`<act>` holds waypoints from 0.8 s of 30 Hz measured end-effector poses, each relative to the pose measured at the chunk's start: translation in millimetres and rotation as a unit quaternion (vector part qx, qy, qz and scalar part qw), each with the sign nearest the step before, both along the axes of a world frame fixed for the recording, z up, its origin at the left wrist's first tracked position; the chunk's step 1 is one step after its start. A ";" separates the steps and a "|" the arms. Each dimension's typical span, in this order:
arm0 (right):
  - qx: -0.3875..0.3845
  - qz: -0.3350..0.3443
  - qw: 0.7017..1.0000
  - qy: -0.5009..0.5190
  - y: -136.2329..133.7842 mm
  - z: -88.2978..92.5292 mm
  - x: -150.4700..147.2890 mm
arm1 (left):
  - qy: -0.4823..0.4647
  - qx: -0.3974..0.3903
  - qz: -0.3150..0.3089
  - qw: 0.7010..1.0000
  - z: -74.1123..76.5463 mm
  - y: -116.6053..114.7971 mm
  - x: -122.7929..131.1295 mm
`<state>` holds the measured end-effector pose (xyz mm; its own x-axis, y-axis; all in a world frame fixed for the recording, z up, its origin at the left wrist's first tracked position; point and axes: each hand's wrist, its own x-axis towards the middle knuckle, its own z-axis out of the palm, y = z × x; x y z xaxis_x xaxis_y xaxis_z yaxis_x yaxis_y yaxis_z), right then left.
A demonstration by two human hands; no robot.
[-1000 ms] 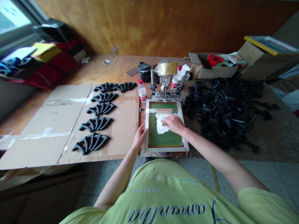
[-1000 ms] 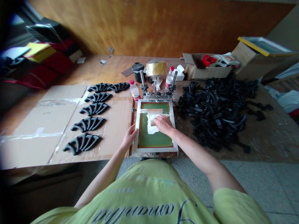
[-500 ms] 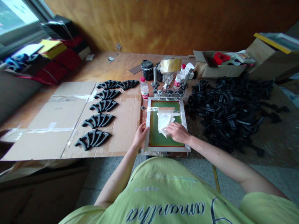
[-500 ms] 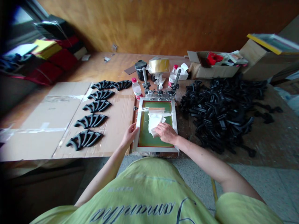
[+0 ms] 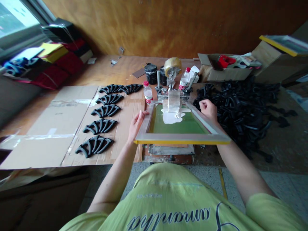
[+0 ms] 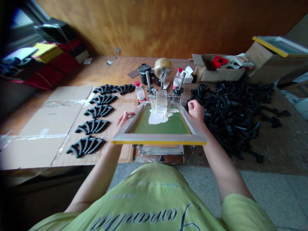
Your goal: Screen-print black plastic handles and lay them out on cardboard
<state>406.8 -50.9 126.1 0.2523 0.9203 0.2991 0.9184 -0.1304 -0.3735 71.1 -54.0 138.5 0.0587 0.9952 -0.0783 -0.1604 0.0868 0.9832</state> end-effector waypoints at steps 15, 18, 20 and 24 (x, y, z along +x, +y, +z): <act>-0.090 0.122 0.988 0.009 -65.9 -56.2 -145.1 | 0.047 -0.235 -0.198 0.950 -53.8 -60.0 34.7; -0.034 0.277 0.960 0.025 -81.3 -56.4 -173.5 | 0.025 -0.271 -0.146 0.951 -73.5 -72.0 28.3; -0.005 0.333 0.942 0.036 -92.2 -59.8 -167.0 | 0.061 -0.255 -0.094 0.960 -81.5 -56.4 9.2; 0.003 0.198 0.980 0.012 -125.9 -68.3 -79.6 | 0.339 -0.147 -0.037 0.929 -112.0 -9.6 -59.1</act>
<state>327.2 -176.8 57.8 -0.1172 0.9457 0.3032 0.8879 0.2365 -0.3945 12.1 -63.6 26.5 -0.0363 0.9203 -0.3895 0.5034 0.3536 0.7884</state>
